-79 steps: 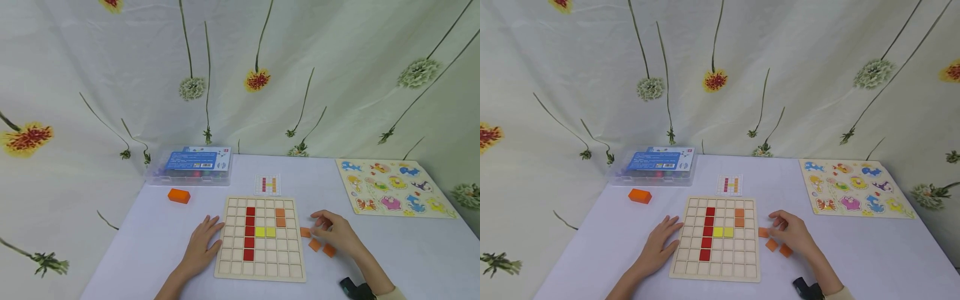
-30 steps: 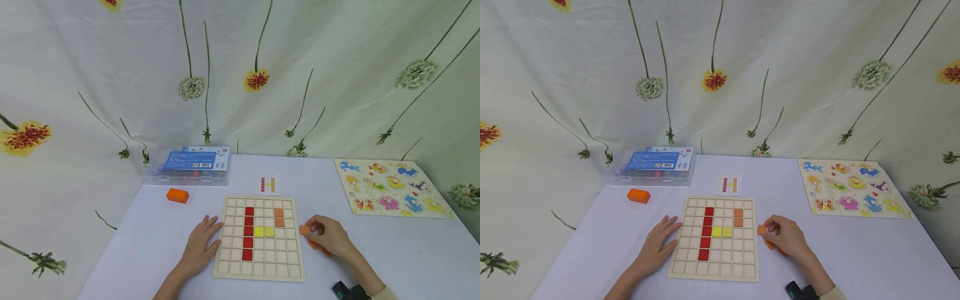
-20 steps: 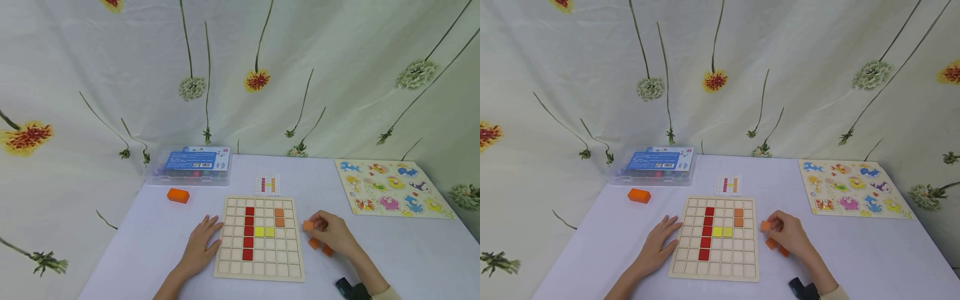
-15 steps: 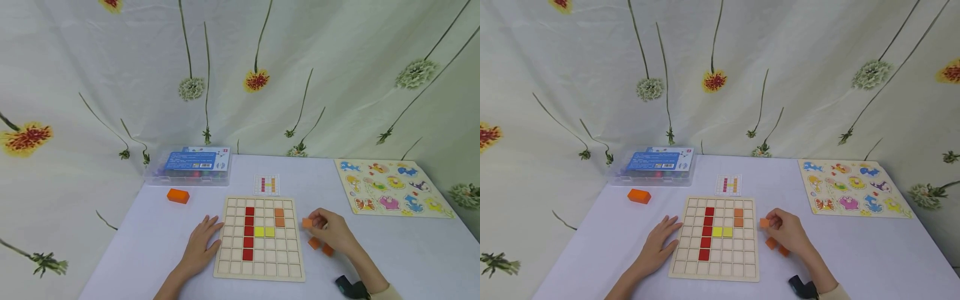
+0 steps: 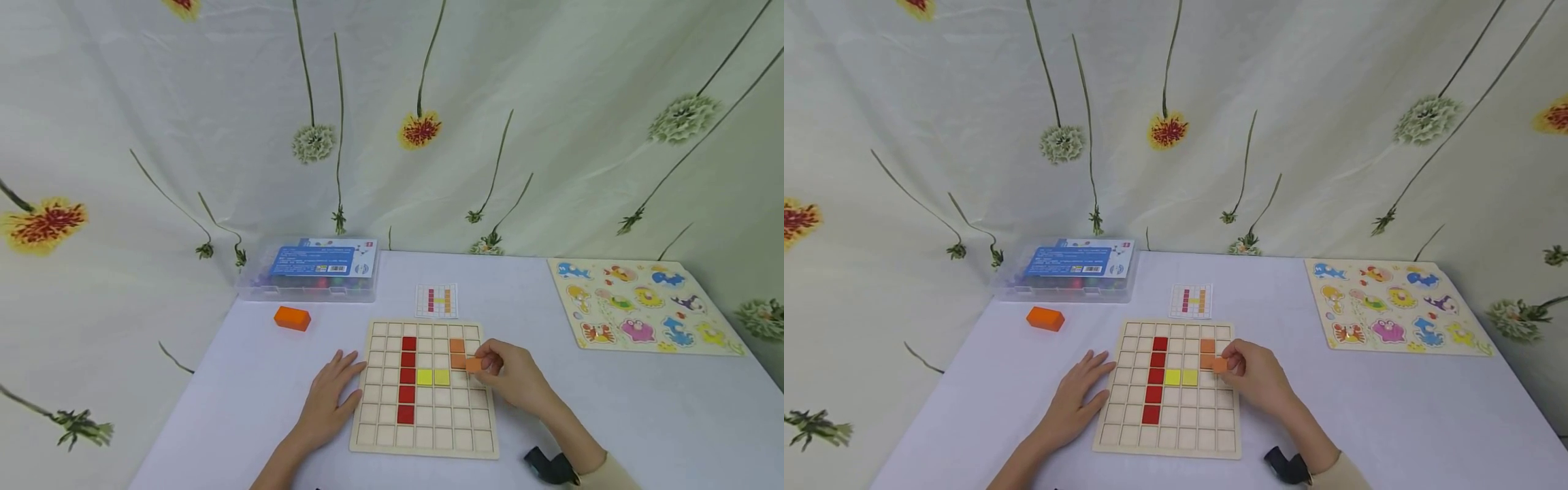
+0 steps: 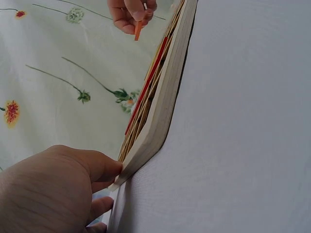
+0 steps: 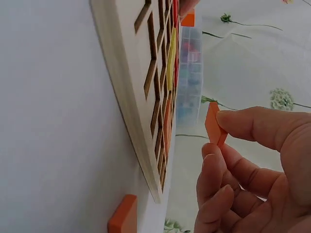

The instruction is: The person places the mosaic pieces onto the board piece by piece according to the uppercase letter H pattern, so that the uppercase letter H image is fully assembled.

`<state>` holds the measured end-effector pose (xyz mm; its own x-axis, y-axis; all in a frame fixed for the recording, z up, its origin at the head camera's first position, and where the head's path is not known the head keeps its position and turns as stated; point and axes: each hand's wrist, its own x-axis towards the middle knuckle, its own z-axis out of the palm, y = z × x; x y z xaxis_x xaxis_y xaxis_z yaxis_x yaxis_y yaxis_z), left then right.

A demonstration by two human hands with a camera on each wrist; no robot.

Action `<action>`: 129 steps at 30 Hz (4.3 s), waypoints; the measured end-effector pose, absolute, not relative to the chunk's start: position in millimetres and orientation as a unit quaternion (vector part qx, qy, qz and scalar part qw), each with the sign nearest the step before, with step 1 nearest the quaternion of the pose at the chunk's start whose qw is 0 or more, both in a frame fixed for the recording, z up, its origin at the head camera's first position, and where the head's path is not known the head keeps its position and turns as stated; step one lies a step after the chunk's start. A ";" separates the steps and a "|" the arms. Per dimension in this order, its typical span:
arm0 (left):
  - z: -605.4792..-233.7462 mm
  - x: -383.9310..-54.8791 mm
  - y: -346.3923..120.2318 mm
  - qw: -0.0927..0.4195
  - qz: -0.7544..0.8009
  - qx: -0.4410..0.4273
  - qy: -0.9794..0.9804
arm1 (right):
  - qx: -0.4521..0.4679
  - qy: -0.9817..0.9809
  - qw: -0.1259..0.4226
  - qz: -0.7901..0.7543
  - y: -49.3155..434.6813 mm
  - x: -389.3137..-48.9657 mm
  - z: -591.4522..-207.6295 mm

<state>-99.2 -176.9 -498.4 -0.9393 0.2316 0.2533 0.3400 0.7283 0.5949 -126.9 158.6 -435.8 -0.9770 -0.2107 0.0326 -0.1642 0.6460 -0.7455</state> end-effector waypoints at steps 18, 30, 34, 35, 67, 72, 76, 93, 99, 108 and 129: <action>-496.5 -99.7 -175.8 0.080 -0.329 -0.150 -0.929 | -0.113 0.921 0.064 -0.367 137.6 -128.8 -446.8; -497.5 -99.0 -175.2 0.085 -0.327 -0.150 -0.929 | -0.117 0.919 0.078 -0.369 136.7 -128.7 -450.7; -496.4 -99.6 -175.2 0.080 -0.326 -0.148 -0.930 | -0.119 0.919 0.077 -0.368 136.6 -129.0 -451.2; -496.2 -99.7 -175.1 0.078 -0.326 -0.147 -0.931 | -0.119 0.919 0.077 -0.368 136.6 -129.1 -451.4; -496.8 -99.5 -175.5 0.078 -0.329 -0.147 -0.930 | -0.113 0.908 -0.107 -0.390 222.3 -90.5 -437.3; -496.9 -99.0 -175.5 0.078 -0.329 -0.147 -0.930 | -0.118 0.903 -0.096 -0.401 232.3 -89.5 -455.1; -497.4 -98.3 -175.5 0.080 -0.328 -0.148 -0.929 | -0.108 0.901 -0.075 -0.414 234.2 -92.2 -463.0; -496.1 -99.8 -176.2 0.056 -0.330 -0.137 -0.932 | -0.092 0.934 -0.042 -0.341 228.1 -96.6 -488.9; -496.2 -99.9 -175.9 0.061 -0.327 -0.140 -0.933 | -0.096 0.939 -0.043 -0.327 227.0 -96.2 -485.7; -496.5 -100.4 -176.8 0.055 -0.329 -0.138 -0.933 | -0.090 0.941 -0.043 -0.324 224.4 -97.7 -482.1; -495.1 -98.8 -175.2 0.072 -0.329 -0.143 -0.931 | -0.063 0.923 -0.047 -0.376 221.8 -103.7 -452.2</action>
